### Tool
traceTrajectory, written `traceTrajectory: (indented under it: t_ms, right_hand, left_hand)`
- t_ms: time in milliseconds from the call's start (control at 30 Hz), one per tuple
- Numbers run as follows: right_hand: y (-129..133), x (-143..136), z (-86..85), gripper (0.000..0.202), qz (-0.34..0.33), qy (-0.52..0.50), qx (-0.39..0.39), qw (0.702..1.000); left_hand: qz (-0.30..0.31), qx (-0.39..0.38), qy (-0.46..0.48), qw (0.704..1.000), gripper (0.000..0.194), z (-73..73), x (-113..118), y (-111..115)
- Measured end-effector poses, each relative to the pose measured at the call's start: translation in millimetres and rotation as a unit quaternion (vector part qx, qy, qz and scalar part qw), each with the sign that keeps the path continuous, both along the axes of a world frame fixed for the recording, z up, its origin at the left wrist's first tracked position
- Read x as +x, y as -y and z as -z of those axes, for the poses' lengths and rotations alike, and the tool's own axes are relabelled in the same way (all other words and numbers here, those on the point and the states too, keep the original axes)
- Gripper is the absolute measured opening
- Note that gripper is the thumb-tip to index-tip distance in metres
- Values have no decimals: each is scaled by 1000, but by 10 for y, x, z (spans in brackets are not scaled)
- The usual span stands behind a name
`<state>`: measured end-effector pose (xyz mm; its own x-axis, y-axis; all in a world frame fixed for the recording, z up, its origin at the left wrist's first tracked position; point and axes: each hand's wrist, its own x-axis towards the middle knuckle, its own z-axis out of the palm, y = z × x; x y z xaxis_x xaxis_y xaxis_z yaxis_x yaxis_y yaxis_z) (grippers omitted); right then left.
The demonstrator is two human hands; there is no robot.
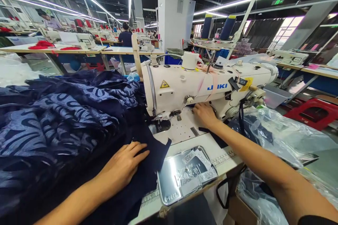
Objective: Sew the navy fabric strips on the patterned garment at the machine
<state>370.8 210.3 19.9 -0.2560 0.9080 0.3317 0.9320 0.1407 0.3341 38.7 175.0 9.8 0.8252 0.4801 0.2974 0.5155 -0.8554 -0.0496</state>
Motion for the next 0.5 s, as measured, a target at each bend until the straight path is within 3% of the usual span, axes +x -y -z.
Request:
traceTrajectory:
  t_ms: [100, 267, 367, 433, 500]
  right_hand:
    - [-110, 101, -3, 24, 35, 22, -45, 998]
    - [-131, 76, -3, 27, 36, 6, -48, 998]
    - [-32, -7, -32, 27, 23, -32, -19, 999]
    - [40, -109, -50, 24, -4, -98, -30, 995]
    - [80, -231, -64, 21, -49, -187, -104, 976]
  left_hand:
    - [-13, 3, -106, 994, 48, -94, 67, 60]
    - [-14, 21, -172, 985, 34, -219, 196, 46]
    - [-19, -13, -81, 996, 27, -186, 203, -27]
    - [-54, -106, 45, 992, 20, -164, 250, -71]
    - [-118, -255, 186, 941, 22, -181, 372, -78]
